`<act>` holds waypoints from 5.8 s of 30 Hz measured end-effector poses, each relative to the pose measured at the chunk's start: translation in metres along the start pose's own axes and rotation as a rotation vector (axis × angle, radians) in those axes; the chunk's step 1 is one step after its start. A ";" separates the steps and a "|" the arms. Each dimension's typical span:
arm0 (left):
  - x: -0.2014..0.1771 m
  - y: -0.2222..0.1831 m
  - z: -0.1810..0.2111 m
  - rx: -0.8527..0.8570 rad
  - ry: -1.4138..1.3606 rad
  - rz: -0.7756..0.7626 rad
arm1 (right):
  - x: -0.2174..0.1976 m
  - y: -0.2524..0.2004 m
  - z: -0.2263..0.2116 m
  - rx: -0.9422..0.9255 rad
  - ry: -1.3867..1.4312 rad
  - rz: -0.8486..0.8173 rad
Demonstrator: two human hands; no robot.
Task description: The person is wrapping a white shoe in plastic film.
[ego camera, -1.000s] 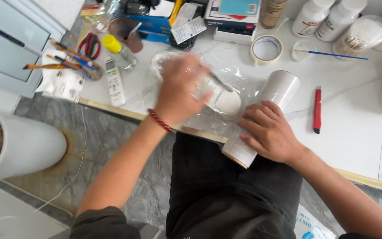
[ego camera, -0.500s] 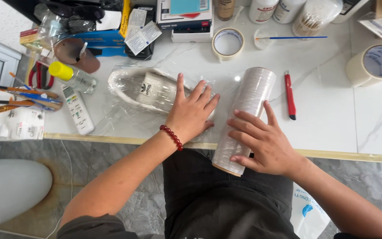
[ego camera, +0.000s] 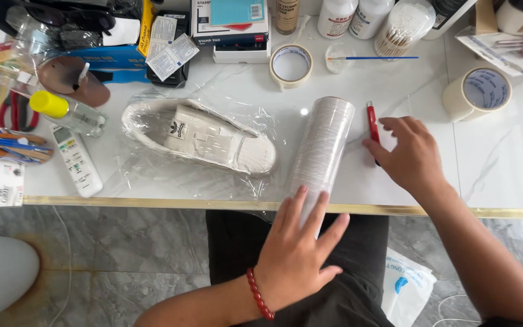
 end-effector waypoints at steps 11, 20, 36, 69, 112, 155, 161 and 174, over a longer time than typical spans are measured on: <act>0.048 -0.034 -0.022 0.376 0.502 0.043 | -0.009 0.040 0.029 -0.010 -0.101 -0.279; 0.052 -0.023 -0.012 0.223 0.402 0.298 | 0.015 0.049 -0.157 -1.013 0.182 -0.562; 0.062 -0.027 -0.022 0.042 0.138 0.497 | 0.085 0.018 -0.168 -1.189 0.176 -0.939; 0.065 -0.042 -0.023 -0.014 0.073 0.525 | 0.083 0.047 -0.173 -1.427 -0.295 -0.925; 0.034 -0.080 -0.078 -0.088 0.159 0.568 | 0.031 0.123 -0.075 -0.404 -0.269 -0.330; 0.033 0.119 -0.216 -0.226 0.419 -0.382 | 0.022 0.052 0.018 0.566 -0.002 -0.463; 0.037 0.121 -0.218 -0.205 0.452 -0.403 | -0.025 0.025 0.075 0.730 -0.046 -0.365; 0.035 0.119 -0.208 -0.234 0.498 -0.463 | -0.112 -0.066 0.183 0.634 0.091 -0.231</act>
Point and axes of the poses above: each hand's wrist, its own y-axis towards the middle knuckle, its own x-axis out of the palm, z = x × y, the point moved 4 cm from there along y, towards the middle knuckle, and after that the axes turned 10 degrees about z, right-handed, at the moved point
